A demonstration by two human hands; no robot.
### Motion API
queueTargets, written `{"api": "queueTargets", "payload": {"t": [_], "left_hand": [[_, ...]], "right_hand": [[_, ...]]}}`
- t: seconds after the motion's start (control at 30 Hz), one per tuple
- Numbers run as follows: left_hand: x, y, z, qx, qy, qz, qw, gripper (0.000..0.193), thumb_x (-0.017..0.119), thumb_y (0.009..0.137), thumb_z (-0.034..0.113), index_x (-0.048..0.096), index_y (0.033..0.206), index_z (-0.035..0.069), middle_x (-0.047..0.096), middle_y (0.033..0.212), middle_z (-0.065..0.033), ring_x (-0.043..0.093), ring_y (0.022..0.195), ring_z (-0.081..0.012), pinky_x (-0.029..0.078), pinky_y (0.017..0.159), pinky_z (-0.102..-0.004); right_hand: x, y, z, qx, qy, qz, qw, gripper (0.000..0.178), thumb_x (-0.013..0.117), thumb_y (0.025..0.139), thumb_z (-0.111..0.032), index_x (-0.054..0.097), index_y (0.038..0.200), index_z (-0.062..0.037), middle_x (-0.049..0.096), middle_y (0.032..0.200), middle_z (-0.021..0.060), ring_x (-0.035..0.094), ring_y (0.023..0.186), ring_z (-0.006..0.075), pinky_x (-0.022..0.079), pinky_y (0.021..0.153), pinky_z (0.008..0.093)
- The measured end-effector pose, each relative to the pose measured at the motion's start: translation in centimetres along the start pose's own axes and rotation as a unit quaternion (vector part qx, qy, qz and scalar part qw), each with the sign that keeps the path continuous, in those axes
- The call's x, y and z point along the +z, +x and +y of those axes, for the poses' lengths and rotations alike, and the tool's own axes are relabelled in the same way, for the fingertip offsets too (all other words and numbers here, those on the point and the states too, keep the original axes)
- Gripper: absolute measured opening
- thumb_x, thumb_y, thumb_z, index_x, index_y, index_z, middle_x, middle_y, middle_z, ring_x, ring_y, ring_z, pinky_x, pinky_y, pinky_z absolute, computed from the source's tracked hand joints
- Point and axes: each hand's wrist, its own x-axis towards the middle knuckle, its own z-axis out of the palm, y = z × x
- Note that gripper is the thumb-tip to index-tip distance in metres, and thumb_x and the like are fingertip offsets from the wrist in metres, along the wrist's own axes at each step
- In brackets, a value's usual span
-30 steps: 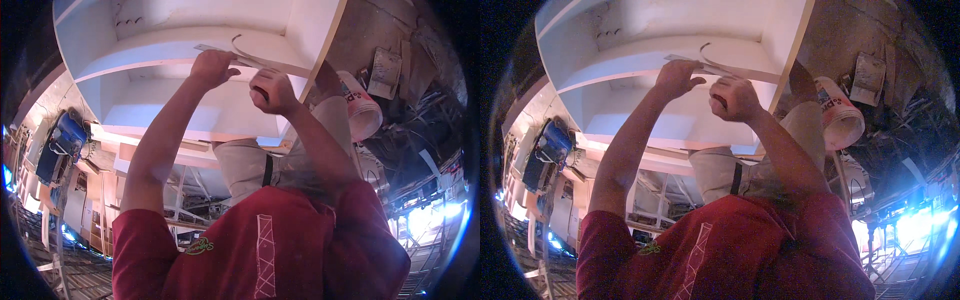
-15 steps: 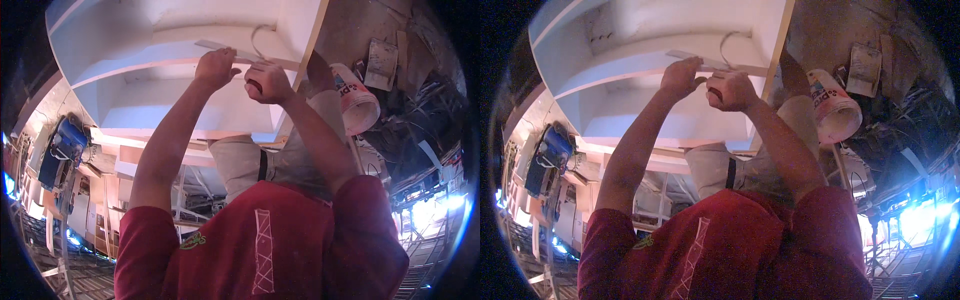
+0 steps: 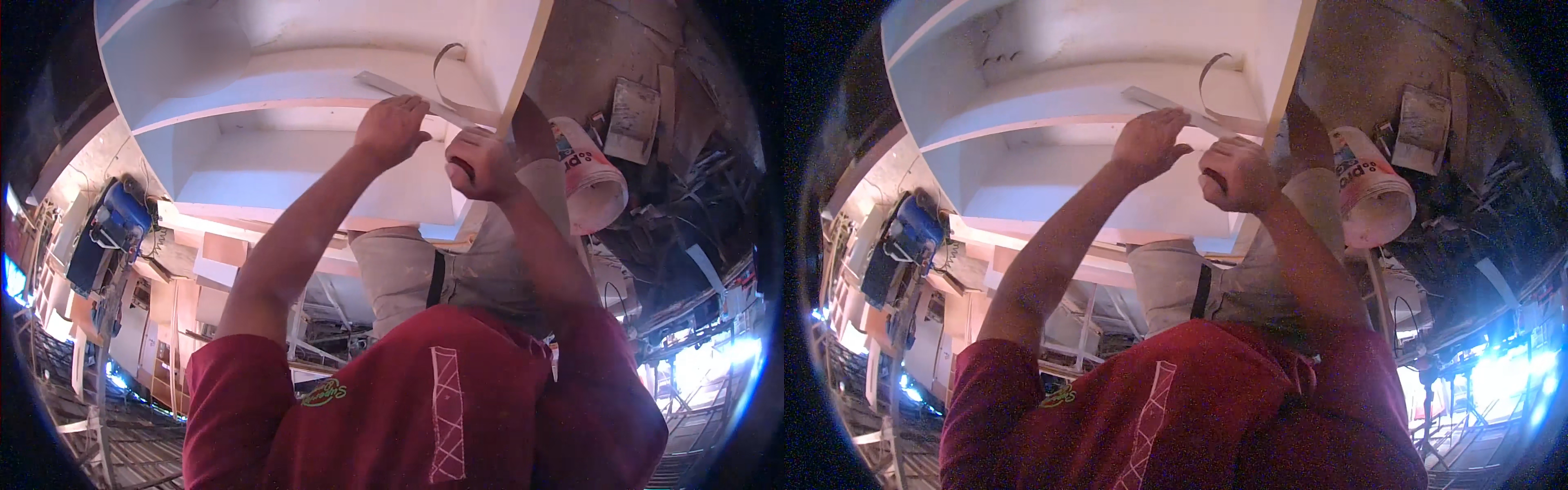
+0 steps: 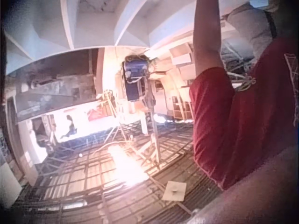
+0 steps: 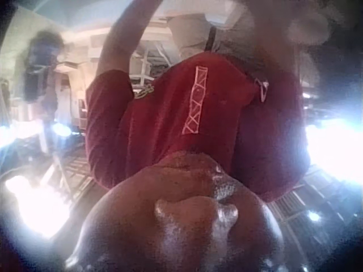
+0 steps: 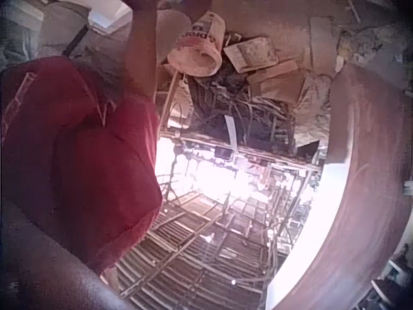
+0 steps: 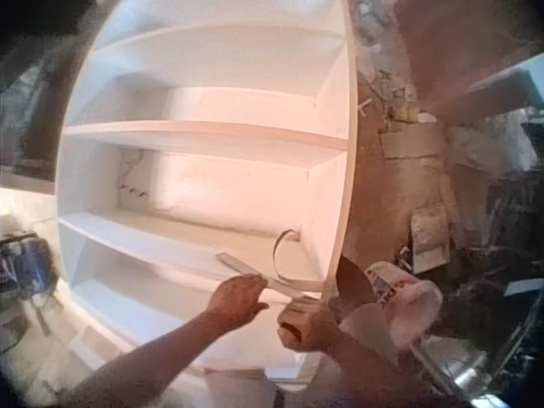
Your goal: The person marks the joints of a white wooden cabinet using a pencil and a metal square, then scores and trims excess laminate or material from the edges using a utility knife.
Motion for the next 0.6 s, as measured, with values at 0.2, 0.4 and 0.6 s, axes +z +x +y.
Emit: {"api": "queueTargets", "payload": {"t": [0.2, 0.4, 0.6], "left_hand": [[1.1, 0.1, -0.7, -0.042, 0.002, 0.018, 0.999, 0.043, 0.076, 0.086, 0.031, 0.061, 0.115, 0.004, 0.067, 0.121, -0.0152, 0.064, 0.118, -0.0297, 0.051, 0.100, -0.0408], [1.3, 2.0, 0.8, -0.069, -0.028, -0.038, 0.997, 0.045, 0.074, 0.089, 0.029, 0.060, 0.126, 0.008, 0.063, 0.135, -0.0136, 0.058, 0.128, -0.0298, 0.049, 0.105, -0.0427], [0.5, 2.1, 1.6, -0.050, -0.054, -0.049, 0.996, 0.043, 0.075, 0.088, 0.028, 0.061, 0.123, 0.008, 0.067, 0.126, -0.0127, 0.066, 0.114, -0.0311, 0.053, 0.096, -0.0440]], "right_hand": [[1.2, 1.2, 0.0, 0.004, 0.008, 0.015, 1.000, 0.016, 0.064, 0.073, -0.024, 0.061, 0.073, -0.0078, 0.064, 0.073, 0.0114, 0.065, 0.071, 0.0349, 0.053, 0.070, 0.0468], [0.6, 0.1, 1.3, 0.004, -0.009, 0.007, 1.000, 0.016, 0.064, 0.074, -0.024, 0.062, 0.074, -0.0079, 0.064, 0.073, 0.0115, 0.065, 0.070, 0.0335, 0.053, 0.070, 0.0466], [-1.9, -1.4, -0.7, 0.022, 0.015, -0.001, 1.000, 0.017, 0.066, 0.075, -0.023, 0.061, 0.077, -0.0068, 0.063, 0.075, 0.0129, 0.065, 0.072, 0.0358, 0.053, 0.070, 0.0473]]}}
